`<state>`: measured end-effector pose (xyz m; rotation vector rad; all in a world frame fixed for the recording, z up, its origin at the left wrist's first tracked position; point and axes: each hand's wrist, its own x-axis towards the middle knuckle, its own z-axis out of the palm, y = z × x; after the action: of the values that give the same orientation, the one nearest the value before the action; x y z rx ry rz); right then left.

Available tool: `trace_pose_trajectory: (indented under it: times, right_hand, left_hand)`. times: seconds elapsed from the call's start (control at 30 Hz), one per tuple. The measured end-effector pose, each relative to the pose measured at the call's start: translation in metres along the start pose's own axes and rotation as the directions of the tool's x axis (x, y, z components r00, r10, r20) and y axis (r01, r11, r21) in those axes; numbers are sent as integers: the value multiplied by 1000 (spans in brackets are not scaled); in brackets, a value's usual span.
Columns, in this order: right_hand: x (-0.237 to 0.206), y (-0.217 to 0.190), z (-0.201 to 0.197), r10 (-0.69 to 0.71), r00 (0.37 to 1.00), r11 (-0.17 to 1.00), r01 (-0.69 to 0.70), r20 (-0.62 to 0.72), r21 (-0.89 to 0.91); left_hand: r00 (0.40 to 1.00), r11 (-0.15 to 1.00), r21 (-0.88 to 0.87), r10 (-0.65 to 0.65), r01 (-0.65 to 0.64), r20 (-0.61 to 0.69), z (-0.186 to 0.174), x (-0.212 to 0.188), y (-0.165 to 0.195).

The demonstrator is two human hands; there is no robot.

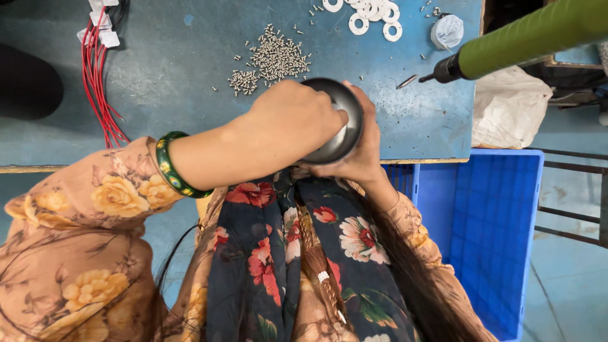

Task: The person uses a green electric screwdriver to fasten screws into a black cylindrical housing, then places a small LED module with wires inside, secures it with a white plastic ring, and fastens additional screws. The person repeats this process on a second housing.

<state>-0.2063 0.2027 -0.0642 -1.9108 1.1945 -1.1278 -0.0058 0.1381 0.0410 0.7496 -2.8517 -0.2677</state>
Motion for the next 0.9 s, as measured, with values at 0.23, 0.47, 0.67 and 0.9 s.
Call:
trace_pose_trajectory:
  times: [0.23, 0.47, 0.67, 0.9]
  right_hand:
    - [2, -1, 3, -48, 999, 990, 49, 13, -130]
    - [5, -1, 1, -36, 999, 993, 41, 41, -108]
    - [5, -2, 2, -55, 998, 989, 58, 26, -134]
    - [5, -6, 4, -45, 999, 990, 48, 29, -132]
  left_hand:
    - [992, 995, -58, -81, 87, 95, -8, -10, 3]
    - [996, 987, -145, -59, 68, 70, 3, -6, 6]
    - [995, 991, -87, -96, 99, 34, 13, -8, 1]
    - [995, 982, -169, -67, 78, 72, 23, -10, -8]
